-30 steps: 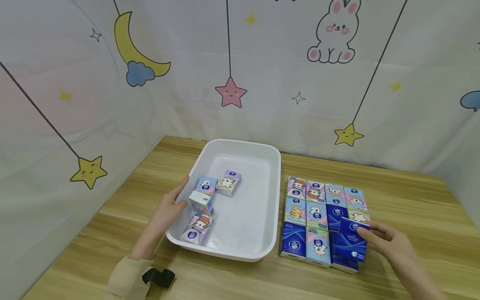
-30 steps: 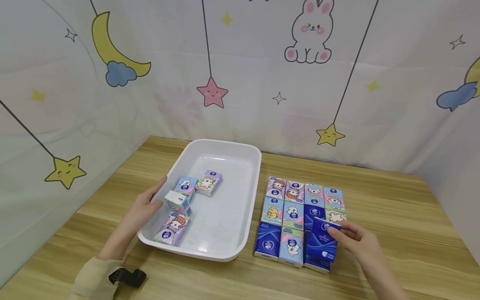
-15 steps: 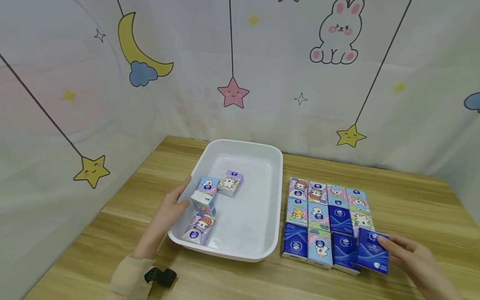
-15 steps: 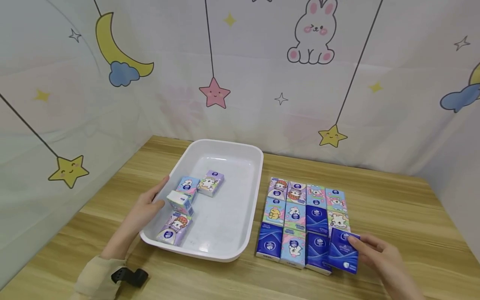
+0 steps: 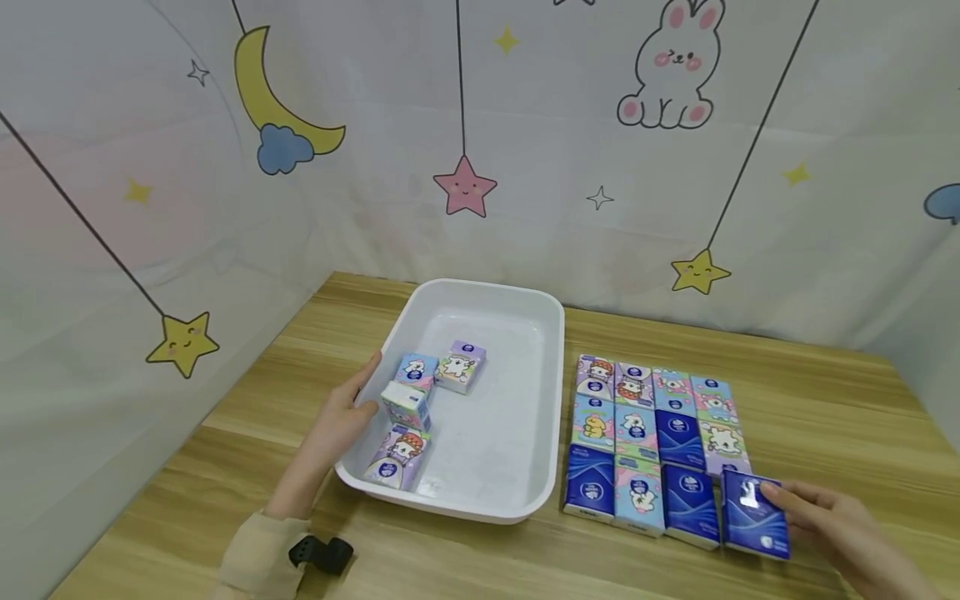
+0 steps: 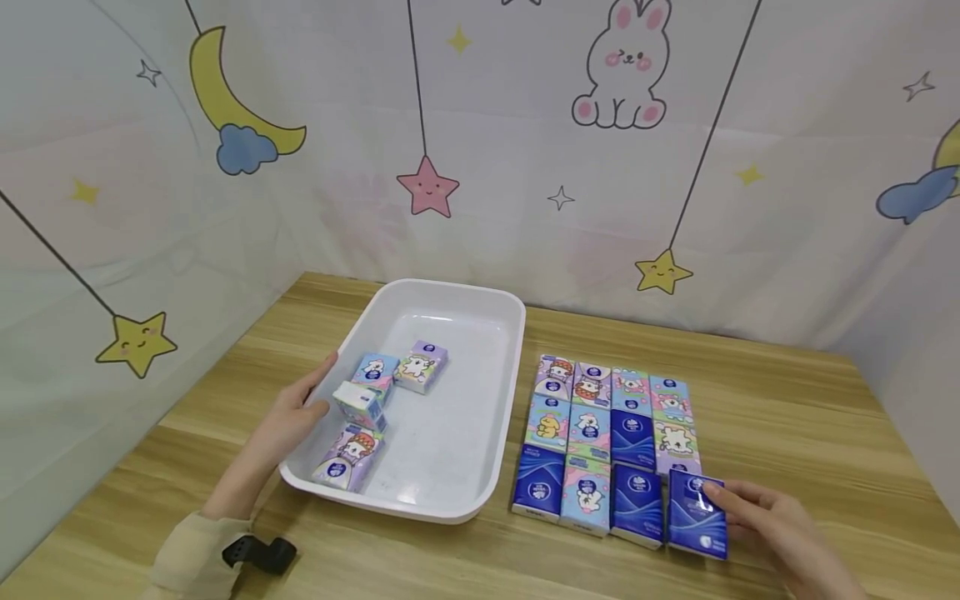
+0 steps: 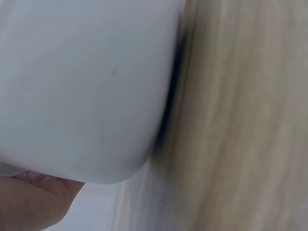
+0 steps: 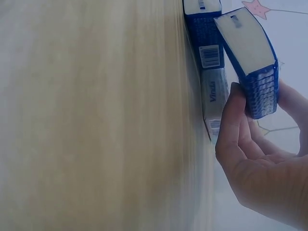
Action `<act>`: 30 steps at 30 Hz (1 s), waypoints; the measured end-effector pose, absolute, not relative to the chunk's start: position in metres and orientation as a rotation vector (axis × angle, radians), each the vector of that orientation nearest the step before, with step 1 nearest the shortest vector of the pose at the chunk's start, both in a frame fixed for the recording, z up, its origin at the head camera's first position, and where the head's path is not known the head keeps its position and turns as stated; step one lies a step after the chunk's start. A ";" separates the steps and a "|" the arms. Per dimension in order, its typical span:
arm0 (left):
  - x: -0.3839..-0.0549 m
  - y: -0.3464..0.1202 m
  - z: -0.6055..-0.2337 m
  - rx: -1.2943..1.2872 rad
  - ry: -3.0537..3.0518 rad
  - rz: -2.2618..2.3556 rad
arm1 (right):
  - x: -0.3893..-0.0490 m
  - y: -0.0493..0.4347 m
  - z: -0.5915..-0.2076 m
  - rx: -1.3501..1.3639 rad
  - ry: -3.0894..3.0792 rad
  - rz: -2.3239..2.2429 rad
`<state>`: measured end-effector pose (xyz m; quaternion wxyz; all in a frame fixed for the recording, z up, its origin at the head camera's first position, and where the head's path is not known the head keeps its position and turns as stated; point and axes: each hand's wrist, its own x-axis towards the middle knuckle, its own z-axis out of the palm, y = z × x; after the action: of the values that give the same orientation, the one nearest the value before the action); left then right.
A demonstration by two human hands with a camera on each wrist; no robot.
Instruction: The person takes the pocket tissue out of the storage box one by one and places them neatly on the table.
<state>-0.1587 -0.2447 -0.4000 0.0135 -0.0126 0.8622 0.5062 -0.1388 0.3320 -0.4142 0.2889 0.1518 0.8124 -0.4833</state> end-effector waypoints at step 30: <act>-0.160 -0.246 -0.401 -0.053 2.682 1.582 | -0.137 0.324 -0.415 0.419 2.205 -1.126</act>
<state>-0.1596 -0.2456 -0.4007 0.0138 -0.0170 0.8611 0.5079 -0.1369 0.3244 -0.4147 0.3101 0.1586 0.8349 -0.4262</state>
